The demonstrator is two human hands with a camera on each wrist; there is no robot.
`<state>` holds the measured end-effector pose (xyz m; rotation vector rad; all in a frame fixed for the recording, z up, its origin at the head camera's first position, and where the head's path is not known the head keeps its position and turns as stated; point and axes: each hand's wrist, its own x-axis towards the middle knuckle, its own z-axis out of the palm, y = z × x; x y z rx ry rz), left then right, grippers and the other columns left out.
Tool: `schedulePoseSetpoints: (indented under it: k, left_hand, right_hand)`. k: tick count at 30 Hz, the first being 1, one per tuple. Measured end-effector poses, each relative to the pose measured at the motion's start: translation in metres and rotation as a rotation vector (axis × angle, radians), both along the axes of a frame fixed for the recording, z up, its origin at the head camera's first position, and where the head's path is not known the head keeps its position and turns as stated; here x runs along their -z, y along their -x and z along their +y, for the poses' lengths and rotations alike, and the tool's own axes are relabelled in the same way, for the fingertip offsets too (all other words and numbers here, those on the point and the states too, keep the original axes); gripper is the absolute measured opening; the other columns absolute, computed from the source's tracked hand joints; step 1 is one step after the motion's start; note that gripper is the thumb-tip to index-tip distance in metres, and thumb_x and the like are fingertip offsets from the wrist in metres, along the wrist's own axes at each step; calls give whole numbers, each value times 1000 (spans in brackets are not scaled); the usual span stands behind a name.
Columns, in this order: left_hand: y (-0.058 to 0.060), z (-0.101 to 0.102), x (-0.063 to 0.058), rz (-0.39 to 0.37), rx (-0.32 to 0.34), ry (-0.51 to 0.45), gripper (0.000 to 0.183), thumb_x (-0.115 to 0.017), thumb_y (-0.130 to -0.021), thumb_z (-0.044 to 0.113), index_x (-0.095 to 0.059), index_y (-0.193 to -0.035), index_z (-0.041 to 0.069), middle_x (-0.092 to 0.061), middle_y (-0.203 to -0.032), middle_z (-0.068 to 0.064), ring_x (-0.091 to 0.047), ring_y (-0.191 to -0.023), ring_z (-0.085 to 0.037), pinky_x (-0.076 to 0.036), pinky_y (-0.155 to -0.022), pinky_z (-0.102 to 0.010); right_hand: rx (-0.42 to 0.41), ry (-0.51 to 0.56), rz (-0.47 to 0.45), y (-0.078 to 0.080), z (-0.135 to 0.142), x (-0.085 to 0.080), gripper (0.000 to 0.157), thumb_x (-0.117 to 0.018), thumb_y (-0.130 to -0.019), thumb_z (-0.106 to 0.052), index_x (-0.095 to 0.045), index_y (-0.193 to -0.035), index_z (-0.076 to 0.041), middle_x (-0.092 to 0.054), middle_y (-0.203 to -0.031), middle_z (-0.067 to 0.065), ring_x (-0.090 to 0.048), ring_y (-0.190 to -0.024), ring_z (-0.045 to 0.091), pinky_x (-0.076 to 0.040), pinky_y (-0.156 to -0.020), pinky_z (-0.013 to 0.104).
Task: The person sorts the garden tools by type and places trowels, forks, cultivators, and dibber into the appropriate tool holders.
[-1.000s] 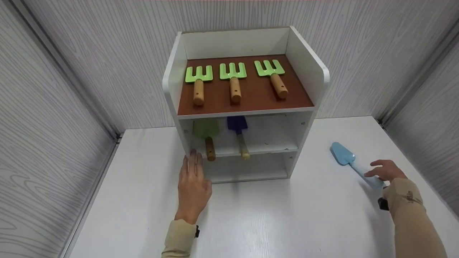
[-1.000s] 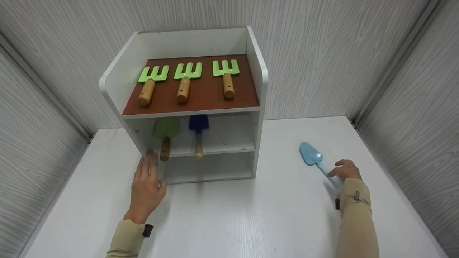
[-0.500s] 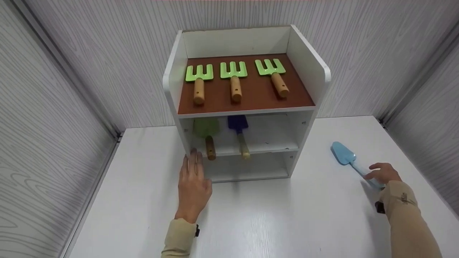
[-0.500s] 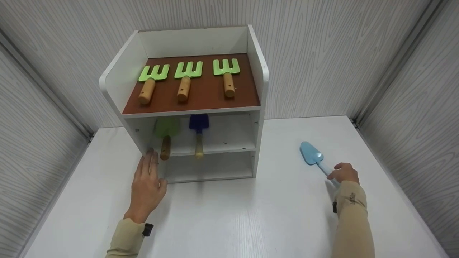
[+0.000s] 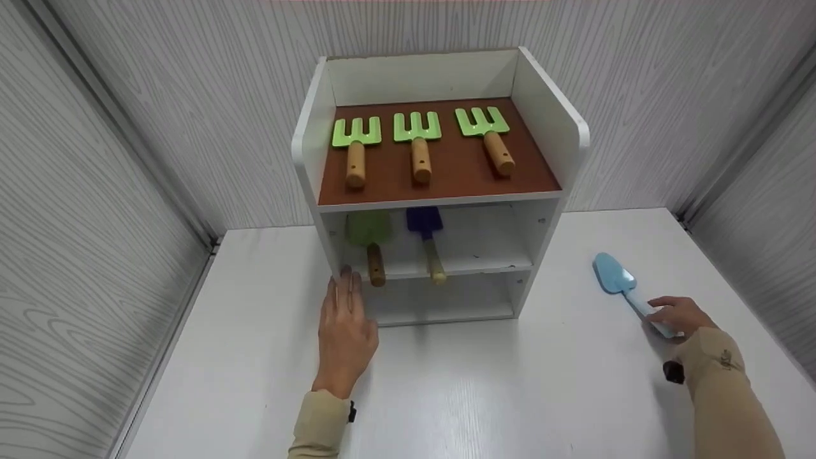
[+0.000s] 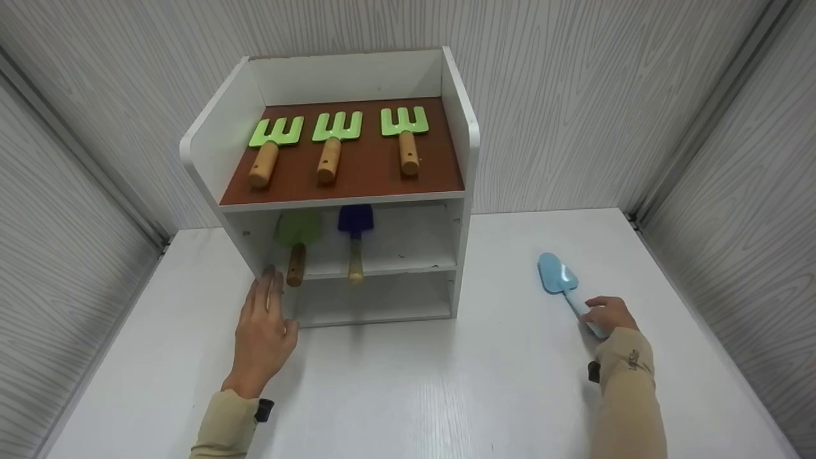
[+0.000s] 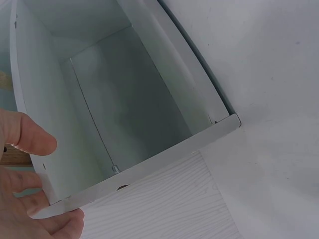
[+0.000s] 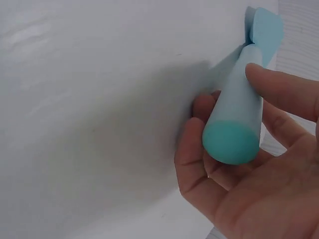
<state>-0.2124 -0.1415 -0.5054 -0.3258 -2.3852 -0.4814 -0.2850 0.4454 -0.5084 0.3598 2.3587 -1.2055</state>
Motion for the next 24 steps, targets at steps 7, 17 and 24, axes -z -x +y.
schedulePoseSetpoints:
  k: [7, 17, 24]
  left_hand:
    - [1, 0, 1, 16, -2, -2, 70, -67, -79, -9, -41, -144, -18, -40, -149, -32, -42, -132, -55, -40, -107, -59]
    - [2, 0, 2, 21, 3, -12, 70, -67, -78, -9, -41, -143, -17, -41, -148, -32, -43, -130, -56, -41, -106, -60]
    - [0, 0, 1, 3, 3, -6, 71, -68, -80, -8, -40, -144, -17, -39, -150, -32, -42, -132, -55, -39, -108, -59]
  right_hand:
    - [148, 436, -103, -5, 3, 0, 65, -50, -104, -11, -16, -156, 8, -66, -108, 16, -70, -97, 24, -57, -85, 34]
    - [243, 809, -175, -11, 12, 9, 26, -50, -104, -6, -71, -107, -22, -64, -113, 17, -70, -108, 30, -52, -99, 41]
    - [216, 863, -166, -14, 13, 11, 31, -52, -102, 0, -73, -106, -22, -67, -114, 16, -70, -107, 30, -52, -99, 43]
